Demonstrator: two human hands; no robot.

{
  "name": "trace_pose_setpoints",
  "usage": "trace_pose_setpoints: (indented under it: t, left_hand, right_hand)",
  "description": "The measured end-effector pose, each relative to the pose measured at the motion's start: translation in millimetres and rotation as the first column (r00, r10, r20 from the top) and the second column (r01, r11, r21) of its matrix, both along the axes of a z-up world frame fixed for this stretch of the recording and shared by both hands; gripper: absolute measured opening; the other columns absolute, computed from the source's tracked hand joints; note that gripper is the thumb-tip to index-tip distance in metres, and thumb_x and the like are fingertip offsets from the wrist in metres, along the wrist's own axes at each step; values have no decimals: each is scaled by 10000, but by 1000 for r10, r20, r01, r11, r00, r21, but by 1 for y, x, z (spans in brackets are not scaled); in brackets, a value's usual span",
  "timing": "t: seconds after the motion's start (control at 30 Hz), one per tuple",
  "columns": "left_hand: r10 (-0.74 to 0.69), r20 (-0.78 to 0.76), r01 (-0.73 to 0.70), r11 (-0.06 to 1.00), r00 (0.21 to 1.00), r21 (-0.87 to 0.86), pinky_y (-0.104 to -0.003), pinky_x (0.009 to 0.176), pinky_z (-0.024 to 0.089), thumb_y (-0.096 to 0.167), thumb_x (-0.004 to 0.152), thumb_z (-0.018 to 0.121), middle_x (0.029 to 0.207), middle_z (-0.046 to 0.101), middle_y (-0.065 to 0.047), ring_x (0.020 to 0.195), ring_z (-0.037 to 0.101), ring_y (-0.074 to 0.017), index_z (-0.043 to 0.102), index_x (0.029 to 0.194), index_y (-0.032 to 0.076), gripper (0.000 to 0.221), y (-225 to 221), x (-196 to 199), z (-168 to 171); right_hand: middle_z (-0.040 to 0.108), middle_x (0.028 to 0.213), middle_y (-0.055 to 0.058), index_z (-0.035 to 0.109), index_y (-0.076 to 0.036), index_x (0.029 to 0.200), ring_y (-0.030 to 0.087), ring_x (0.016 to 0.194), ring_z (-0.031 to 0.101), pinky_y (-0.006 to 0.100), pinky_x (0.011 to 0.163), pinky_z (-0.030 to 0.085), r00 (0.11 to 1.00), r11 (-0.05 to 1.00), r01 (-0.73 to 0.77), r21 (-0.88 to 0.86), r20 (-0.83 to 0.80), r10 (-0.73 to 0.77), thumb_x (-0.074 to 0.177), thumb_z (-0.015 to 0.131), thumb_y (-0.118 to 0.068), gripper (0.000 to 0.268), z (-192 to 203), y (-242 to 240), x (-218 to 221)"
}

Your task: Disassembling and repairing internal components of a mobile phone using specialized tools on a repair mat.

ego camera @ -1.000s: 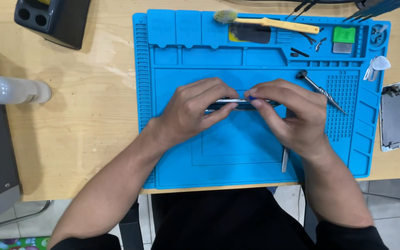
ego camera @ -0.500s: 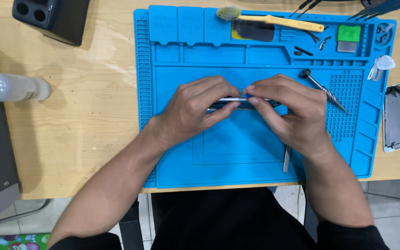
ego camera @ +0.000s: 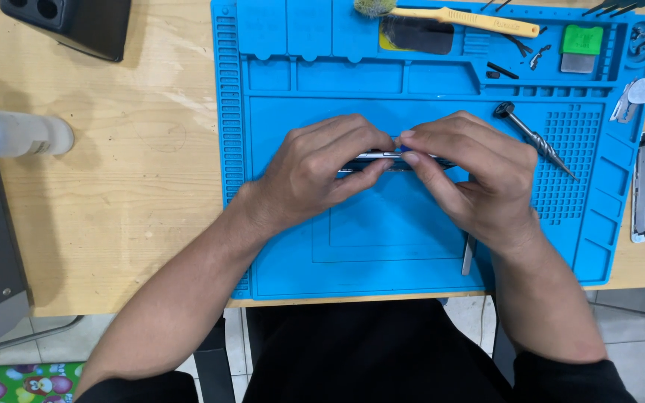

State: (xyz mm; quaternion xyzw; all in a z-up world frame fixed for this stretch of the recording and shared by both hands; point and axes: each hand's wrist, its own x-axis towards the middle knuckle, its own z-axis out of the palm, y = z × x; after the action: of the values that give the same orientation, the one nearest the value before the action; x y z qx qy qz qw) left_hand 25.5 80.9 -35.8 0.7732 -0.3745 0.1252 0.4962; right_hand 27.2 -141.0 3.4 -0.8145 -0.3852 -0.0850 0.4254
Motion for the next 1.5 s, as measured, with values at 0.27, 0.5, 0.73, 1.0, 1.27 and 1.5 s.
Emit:
trace_pose_setpoints:
  t: [0.27,0.5,0.73,1.0,1.27,1.5]
  left_hand:
    - [80,143,-106,977,986,186,-399,746,506,106,1072,627,1012,612,-126,840,588,-285,616,1034,27,88,0,-3,22]
    - [155,222,-226,911,963,346,-380,703,524,36,1045,714,984,587,-91,786,591,-253,613,976,44,123,-3,-10,41]
    - [183,194,-251,869,964,426,-364,733,492,107,1149,463,922,533,-72,788,512,-221,554,965,56,211,-14,-16,37]
    - [165,228,-257,845,960,469,-362,732,471,161,1166,407,906,510,-73,770,488,-211,533,973,64,250,-14,-20,42]
    - [83,466,-423,578,881,697,-278,552,491,-71,948,610,805,464,14,664,495,-130,544,898,155,241,-13,-17,59]
    - [-21,478,-396,530,878,750,-256,527,451,-40,982,500,859,461,20,701,492,-121,535,993,146,189,-7,-11,56]
  right_hand:
    - [729,1019,320,656,153,1100,427,923,768,434,821,640,997,991,69,117,26,-73,1008,706,106,115,-10,-1,-7]
    - [746,1025,297,673,134,1100,414,939,776,433,848,652,993,986,100,130,43,-106,1011,713,81,111,-14,-1,-9]
    - [747,1021,302,665,126,1100,402,949,780,414,833,652,989,977,139,159,37,-147,1013,711,102,101,-16,1,-9]
    - [754,1005,284,669,115,1098,384,928,786,387,791,654,986,967,144,211,49,-157,1012,708,80,101,-19,3,-11]
    - [739,1065,288,658,110,1141,352,898,777,365,787,658,987,956,155,251,-9,-158,1046,679,76,104,-19,5,-8]
    - [742,1061,270,657,97,1146,311,838,775,338,749,653,990,944,139,299,-10,-143,1058,676,74,93,-19,7,-7]
